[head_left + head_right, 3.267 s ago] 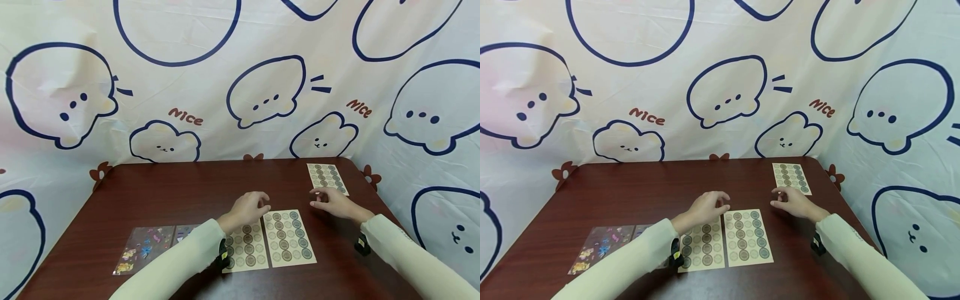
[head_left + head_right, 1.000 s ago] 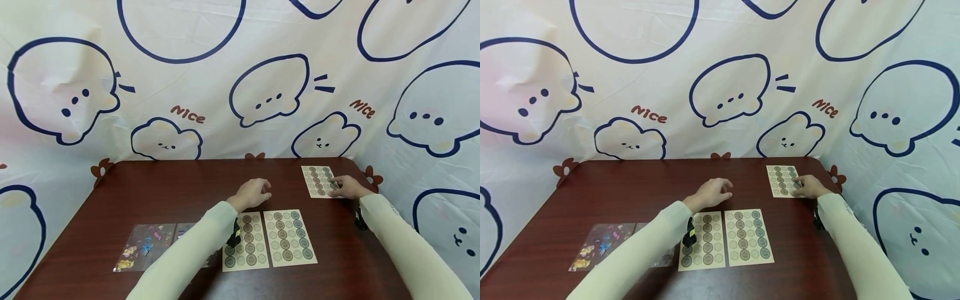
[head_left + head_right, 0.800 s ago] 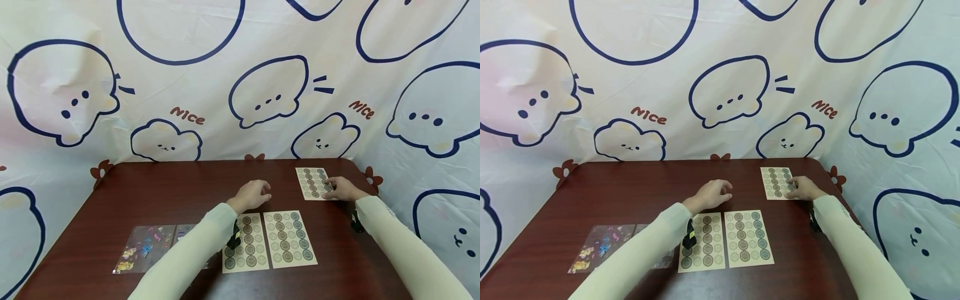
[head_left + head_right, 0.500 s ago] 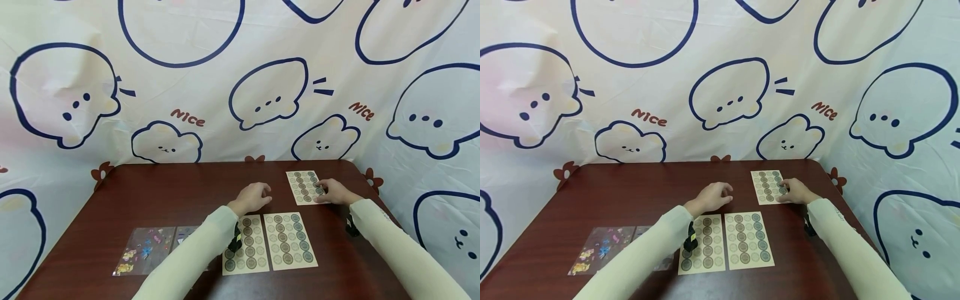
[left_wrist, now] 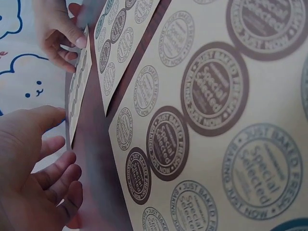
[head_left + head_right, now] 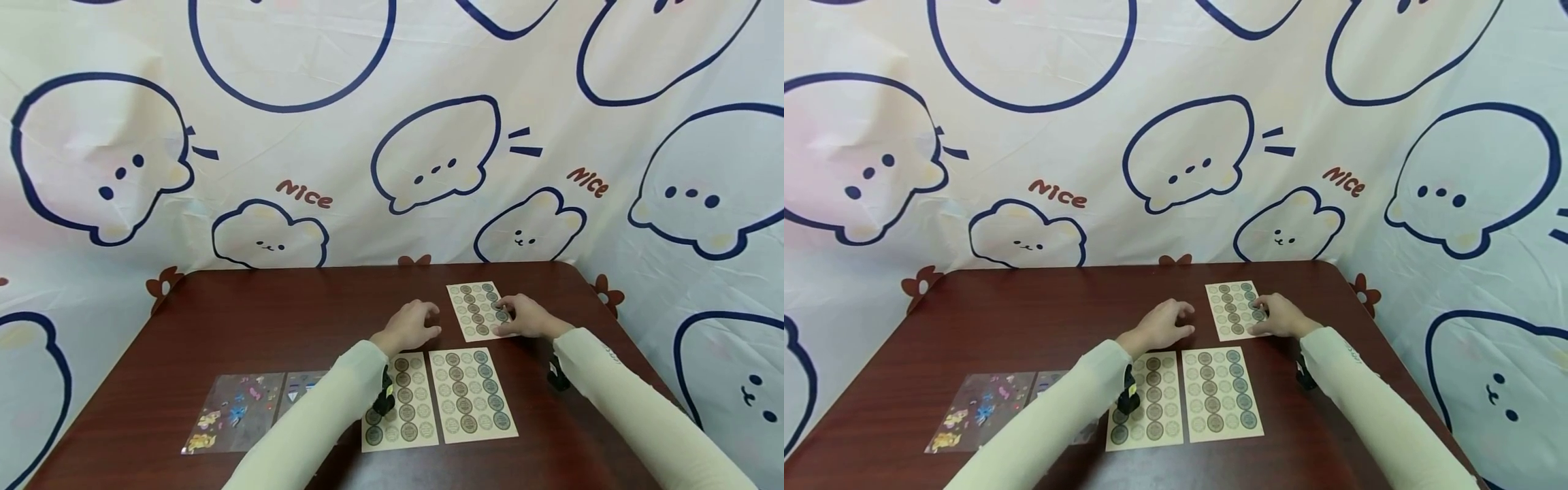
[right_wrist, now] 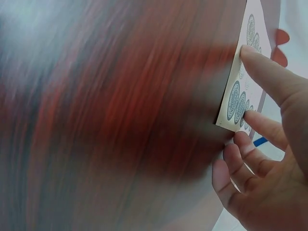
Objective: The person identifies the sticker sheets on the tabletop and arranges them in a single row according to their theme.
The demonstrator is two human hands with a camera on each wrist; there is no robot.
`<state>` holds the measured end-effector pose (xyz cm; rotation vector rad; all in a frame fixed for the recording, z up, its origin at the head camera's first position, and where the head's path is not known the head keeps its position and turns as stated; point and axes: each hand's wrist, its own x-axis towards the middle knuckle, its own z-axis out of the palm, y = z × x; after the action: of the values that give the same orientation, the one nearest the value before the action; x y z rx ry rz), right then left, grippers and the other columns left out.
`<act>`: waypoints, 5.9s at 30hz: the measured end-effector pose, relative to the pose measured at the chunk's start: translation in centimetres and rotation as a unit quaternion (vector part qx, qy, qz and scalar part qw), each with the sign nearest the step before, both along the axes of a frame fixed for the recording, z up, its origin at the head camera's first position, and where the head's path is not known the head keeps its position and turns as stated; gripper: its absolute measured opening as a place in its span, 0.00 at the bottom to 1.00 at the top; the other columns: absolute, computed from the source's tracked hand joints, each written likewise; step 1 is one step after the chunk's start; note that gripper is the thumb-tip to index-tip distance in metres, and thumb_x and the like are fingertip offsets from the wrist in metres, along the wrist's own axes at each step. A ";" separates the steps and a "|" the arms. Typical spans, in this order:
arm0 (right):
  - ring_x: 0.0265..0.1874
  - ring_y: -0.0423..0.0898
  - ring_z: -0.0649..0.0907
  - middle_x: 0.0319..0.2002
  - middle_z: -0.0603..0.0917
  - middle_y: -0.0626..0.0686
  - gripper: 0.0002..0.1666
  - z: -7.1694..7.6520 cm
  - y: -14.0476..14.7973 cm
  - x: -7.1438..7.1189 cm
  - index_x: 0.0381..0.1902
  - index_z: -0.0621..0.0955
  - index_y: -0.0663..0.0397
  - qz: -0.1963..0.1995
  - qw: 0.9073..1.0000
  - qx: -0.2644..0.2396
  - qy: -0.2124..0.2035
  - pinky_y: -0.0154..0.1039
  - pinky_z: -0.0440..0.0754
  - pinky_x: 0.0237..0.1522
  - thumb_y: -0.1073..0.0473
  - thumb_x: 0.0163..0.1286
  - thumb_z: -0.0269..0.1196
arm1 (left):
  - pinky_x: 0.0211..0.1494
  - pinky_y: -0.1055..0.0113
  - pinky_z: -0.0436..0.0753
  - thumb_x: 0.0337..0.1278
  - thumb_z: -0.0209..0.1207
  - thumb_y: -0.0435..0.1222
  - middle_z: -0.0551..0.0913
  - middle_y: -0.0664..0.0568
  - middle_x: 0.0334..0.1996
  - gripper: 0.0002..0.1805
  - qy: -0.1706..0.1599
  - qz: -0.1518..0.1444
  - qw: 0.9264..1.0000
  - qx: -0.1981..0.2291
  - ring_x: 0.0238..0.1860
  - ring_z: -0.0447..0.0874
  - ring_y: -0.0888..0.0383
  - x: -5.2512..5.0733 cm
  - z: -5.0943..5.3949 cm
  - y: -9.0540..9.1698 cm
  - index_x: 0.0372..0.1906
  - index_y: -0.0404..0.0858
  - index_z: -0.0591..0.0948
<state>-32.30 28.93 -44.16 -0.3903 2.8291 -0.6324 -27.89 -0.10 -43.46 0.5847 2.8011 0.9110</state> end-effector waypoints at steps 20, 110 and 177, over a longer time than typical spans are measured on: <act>0.44 0.50 0.77 0.52 0.78 0.59 0.39 -0.1 -4.7 0.4 0.60 0.77 0.57 -0.014 0.999 0.040 -0.012 0.48 0.78 0.50 0.42 0.57 0.76 | 0.70 0.48 0.72 0.69 0.61 0.42 0.67 0.41 0.72 0.35 -0.033 0.008 0.999 0.004 0.73 0.66 0.42 -0.5 -1.1 -0.2 0.76 0.43 0.65; 0.47 0.49 0.78 0.55 0.79 0.62 0.48 -0.7 -4.4 -1.5 0.76 0.66 0.59 0.041 0.995 -0.063 -0.067 0.47 0.74 0.58 0.57 0.62 0.74 | 0.66 0.48 0.65 0.61 0.69 0.40 0.74 0.46 0.69 0.37 -0.060 0.052 0.997 0.002 0.68 0.71 0.43 -1.6 -1.5 0.8 0.74 0.44 0.70; 0.25 0.44 0.74 0.41 0.79 0.56 0.43 2.4 -2.4 2.9 0.74 0.69 0.59 0.052 0.996 -0.077 0.013 0.36 0.72 0.27 0.52 0.66 0.71 | 0.34 0.69 0.66 0.62 0.67 0.38 0.75 0.52 0.38 0.29 -0.002 0.036 0.997 0.073 0.31 0.66 0.59 0.9 1.4 1.1 0.69 0.43 0.77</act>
<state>-29.38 26.51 -41.80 -0.5733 2.7715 -0.8313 -26.95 0.99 -42.01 0.5023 2.7855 1.1365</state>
